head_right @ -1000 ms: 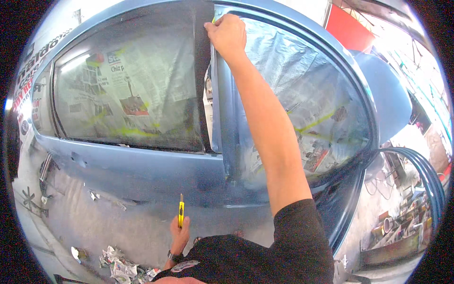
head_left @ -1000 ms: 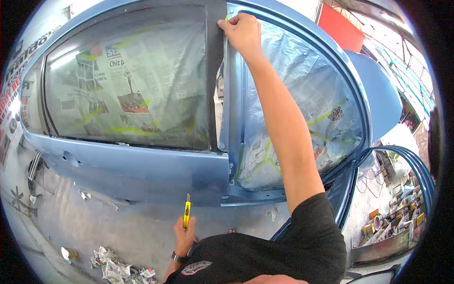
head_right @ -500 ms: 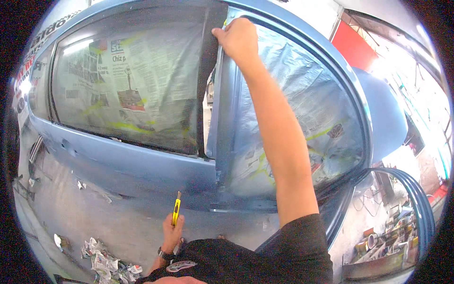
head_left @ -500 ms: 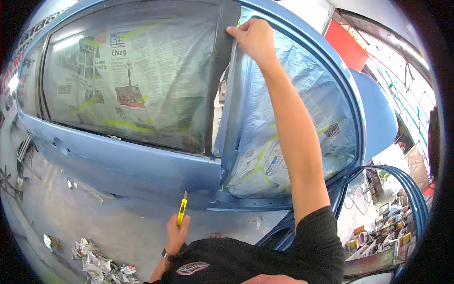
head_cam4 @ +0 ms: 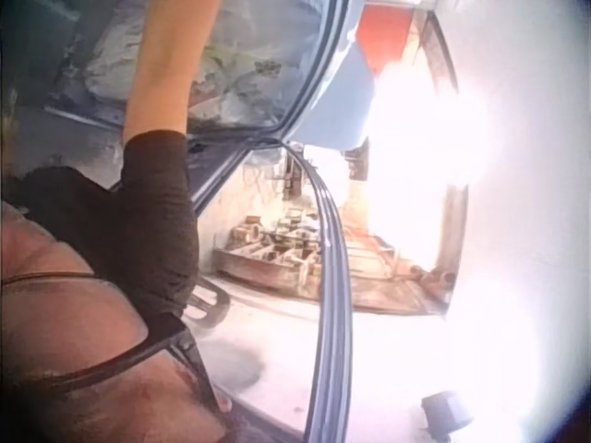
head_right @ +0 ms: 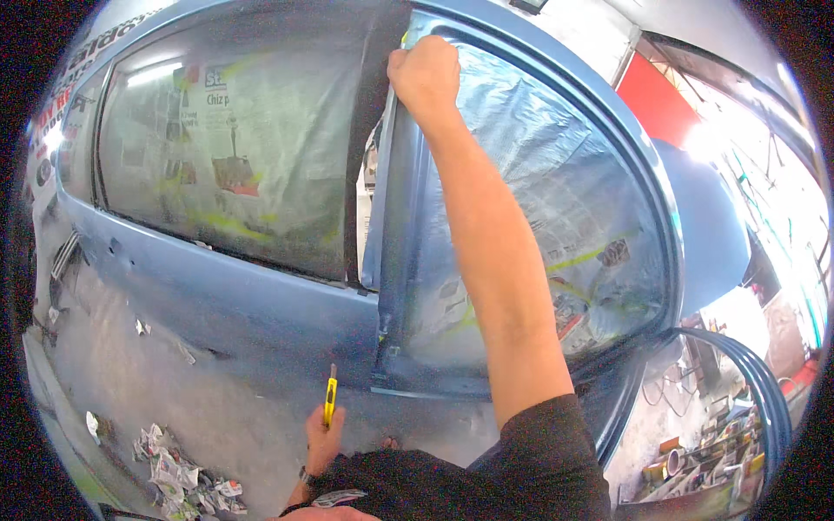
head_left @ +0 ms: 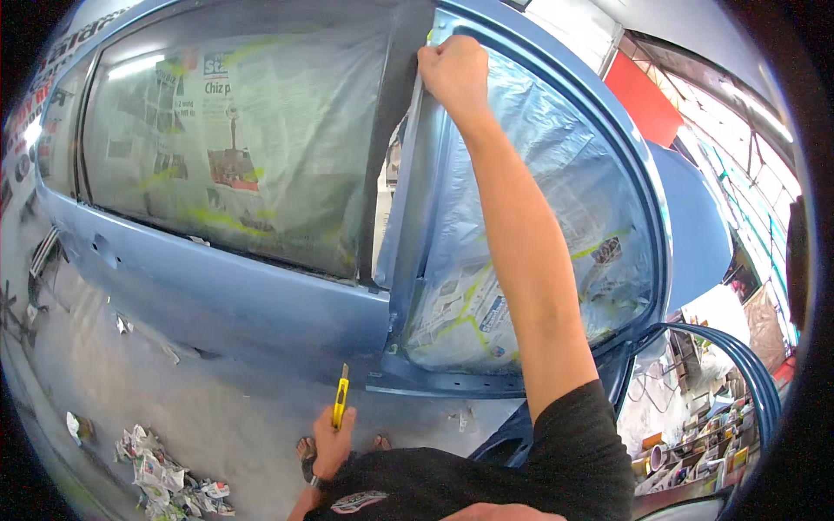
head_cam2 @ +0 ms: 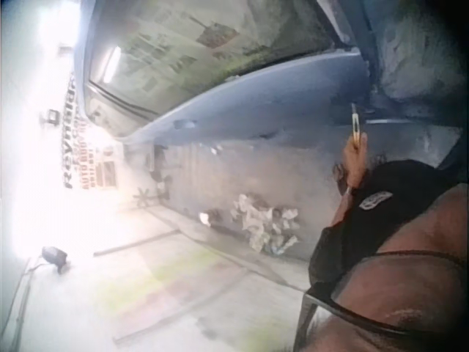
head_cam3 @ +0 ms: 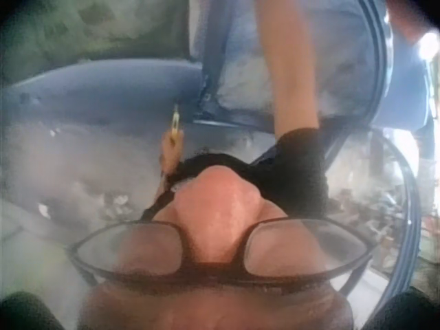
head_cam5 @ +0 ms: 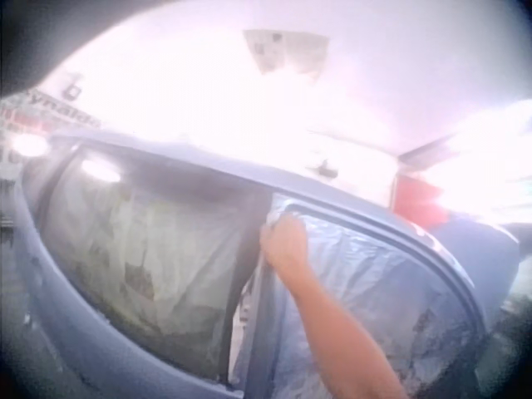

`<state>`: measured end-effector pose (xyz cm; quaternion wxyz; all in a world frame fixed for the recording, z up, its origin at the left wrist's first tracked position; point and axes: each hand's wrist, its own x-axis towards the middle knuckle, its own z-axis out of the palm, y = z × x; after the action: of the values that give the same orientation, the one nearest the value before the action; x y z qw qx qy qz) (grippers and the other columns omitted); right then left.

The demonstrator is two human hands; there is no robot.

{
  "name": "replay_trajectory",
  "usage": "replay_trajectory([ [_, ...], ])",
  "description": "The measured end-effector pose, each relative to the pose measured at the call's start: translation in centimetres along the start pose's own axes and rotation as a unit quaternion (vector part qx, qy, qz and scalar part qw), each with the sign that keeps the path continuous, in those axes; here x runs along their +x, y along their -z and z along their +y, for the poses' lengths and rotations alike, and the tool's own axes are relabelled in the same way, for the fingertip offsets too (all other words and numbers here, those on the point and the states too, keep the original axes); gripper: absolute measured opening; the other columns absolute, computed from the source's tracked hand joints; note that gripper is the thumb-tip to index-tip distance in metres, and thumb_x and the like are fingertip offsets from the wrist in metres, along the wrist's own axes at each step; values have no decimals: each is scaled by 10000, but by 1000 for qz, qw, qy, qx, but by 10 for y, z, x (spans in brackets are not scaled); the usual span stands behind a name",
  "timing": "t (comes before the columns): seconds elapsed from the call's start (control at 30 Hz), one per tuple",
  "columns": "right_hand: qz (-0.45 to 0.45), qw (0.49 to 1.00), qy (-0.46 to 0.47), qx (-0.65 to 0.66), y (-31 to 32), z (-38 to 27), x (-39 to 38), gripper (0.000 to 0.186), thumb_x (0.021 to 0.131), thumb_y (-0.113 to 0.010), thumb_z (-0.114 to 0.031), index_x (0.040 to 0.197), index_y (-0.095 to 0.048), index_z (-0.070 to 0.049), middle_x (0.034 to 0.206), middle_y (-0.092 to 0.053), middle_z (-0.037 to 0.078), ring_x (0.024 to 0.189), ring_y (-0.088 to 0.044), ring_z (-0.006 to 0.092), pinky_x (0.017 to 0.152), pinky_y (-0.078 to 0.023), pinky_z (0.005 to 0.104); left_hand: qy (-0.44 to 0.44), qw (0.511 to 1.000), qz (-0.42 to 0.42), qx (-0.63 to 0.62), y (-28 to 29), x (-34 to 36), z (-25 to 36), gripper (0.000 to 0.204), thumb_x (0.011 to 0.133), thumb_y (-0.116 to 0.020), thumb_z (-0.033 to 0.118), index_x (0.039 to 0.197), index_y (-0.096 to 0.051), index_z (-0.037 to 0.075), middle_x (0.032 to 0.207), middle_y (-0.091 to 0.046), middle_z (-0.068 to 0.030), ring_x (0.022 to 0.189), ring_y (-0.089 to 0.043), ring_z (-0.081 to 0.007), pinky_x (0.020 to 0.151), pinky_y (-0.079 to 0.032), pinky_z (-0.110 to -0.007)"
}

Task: The person prepares a car door for painting by using a utility knife to trim masking tape around the door handle and then peeling off a strip of tape from the window frame.

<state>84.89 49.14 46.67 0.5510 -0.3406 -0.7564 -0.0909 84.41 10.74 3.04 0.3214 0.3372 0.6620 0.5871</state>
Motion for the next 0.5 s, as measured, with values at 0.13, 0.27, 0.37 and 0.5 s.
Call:
replay_trajectory([
  [0.13, 67, 993, 28, 91, 11, -2, -1, 309, 774, -644, -236, 735, -667, 70, 782, -652, 289, 770, -652, 442, 733, -532, 477, -8, 1000, -18, 20, -4, -4, 2, 385, 903, -663, 267, 685, -441, 41, 596, -357, 10, 583, -323, -93, 492, -302, -315],
  [0.27, 43, 998, 50, 10, 9, -11, 1, 312, 785, -655, -259, 740, -673, 49, 789, -655, 282, 782, -654, 441, 728, -531, 477, 16, 1000, -6, 13, -2, -1, -6, 382, 903, -660, 265, 688, -440, 40, 597, -372, 7, 585, -332, -97, 494, -310, -315],
  [0.37, 25, 999, 29, -13, 9, -19, 4, 291, 787, -652, -229, 739, -655, 57, 755, -662, 238, 743, -661, 392, 709, -519, 446, -9, 1000, 1, 26, 2, 2, -7, 374, 902, -659, 263, 697, -446, 34, 601, -389, -2, 590, -344, -101, 498, -320, -320],
  [0.5, -4, 995, 28, -99, 13, -32, 8, 239, 784, -617, -187, 760, -660, 47, 816, -664, 267, 791, -660, 430, 741, -531, 475, -7, 1000, 15, 22, 9, 4, -11, 377, 898, -665, 263, 702, -445, 28, 606, -396, -19, 593, -349, -107, 500, -320, -328],
])
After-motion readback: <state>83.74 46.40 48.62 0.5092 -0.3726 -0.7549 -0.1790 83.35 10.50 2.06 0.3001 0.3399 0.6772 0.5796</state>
